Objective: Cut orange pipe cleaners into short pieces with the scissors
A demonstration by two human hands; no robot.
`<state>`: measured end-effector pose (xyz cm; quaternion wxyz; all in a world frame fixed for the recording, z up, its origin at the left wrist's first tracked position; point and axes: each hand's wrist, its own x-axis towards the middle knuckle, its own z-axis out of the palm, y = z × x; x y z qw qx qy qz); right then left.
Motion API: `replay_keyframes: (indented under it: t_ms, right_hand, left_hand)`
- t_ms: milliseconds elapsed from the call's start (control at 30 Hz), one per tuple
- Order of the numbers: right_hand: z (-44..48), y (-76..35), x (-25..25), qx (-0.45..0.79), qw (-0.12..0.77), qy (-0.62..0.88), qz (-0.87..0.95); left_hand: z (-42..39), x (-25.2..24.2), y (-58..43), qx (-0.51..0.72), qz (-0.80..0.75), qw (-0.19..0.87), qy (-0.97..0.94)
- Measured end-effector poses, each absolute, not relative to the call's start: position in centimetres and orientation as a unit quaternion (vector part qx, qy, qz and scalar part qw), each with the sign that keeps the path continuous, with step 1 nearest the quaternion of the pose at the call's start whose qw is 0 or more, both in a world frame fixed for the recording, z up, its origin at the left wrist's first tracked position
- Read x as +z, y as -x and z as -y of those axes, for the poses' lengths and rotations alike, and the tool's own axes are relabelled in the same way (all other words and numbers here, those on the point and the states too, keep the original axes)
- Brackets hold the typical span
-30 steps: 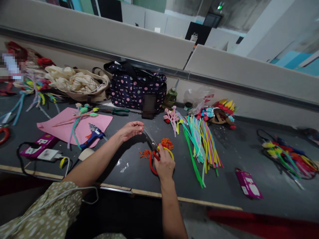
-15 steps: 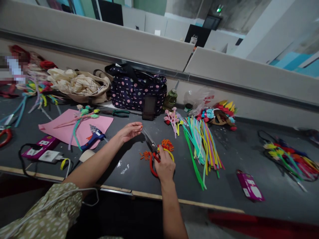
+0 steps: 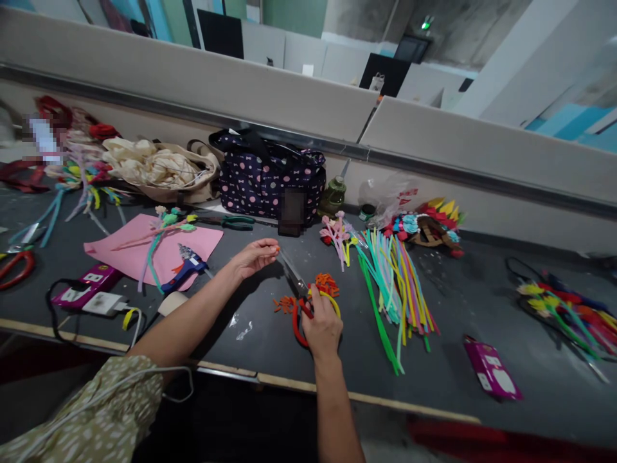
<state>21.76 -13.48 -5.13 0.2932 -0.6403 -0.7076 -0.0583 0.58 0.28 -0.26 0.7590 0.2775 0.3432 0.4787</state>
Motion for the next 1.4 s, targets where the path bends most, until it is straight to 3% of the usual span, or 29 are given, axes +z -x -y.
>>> replay_keyframes:
  t_ms: [1400]
  right_hand:
    - [13.42,-21.80,-5.29,-0.053,0.311,0.630,0.709]
  left_hand:
    - [-0.19,-0.26,-0.52,0.475,-0.330,0.752,-0.317]
